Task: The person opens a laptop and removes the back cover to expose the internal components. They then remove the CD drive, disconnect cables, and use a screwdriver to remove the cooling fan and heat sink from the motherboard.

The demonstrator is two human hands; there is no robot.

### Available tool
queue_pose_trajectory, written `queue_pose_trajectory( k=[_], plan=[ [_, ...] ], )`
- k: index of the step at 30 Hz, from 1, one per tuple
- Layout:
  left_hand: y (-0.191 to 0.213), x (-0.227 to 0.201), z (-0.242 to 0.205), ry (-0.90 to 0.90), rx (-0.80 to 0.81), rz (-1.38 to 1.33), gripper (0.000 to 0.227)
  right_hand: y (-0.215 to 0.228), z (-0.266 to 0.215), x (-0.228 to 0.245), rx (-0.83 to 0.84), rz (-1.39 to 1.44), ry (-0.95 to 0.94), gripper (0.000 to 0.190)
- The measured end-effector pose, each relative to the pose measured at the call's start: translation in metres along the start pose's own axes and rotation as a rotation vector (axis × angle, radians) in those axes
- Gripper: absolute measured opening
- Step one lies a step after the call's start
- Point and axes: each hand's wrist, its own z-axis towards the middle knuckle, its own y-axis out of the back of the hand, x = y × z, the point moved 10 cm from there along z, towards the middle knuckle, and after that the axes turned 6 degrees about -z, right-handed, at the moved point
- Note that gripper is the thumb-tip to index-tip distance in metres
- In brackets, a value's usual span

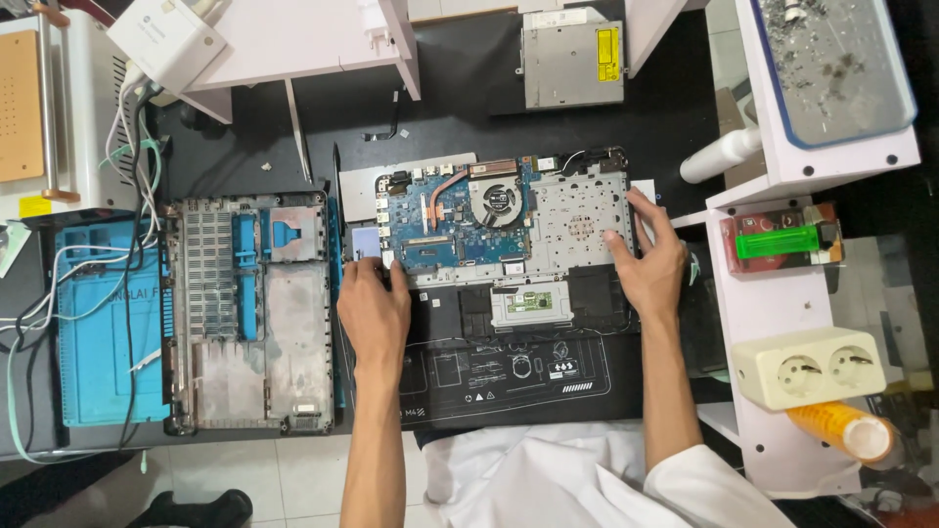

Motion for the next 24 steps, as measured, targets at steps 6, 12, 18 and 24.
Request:
queue_pose_trajectory(
  k=[6, 12, 18, 24],
  plan=[
    [0.005, 0.000, -0.003, 0.018, -0.003, -0.073, 0.025, -0.001, -0.004, -0.005, 0.008, 0.023, 0.000, 0.052],
    [0.026, -0.005, -0.011, -0.095, 0.017, -0.158, 0.021, 0.002, -0.006, -0.002, 0.004, 0.004, 0.066, 0.047],
    [0.046, 0.004, -0.072, 0.067, 0.024, -0.107, 0.017, 0.003, -0.008, 0.001, 0.004, -0.069, 0.082, 0.042],
    [0.026, 0.022, -0.113, -0.096, -0.017, -0.146, 0.043, 0.002, -0.008, 0.007, 0.004, -0.093, 0.095, 0.039]
  ],
)
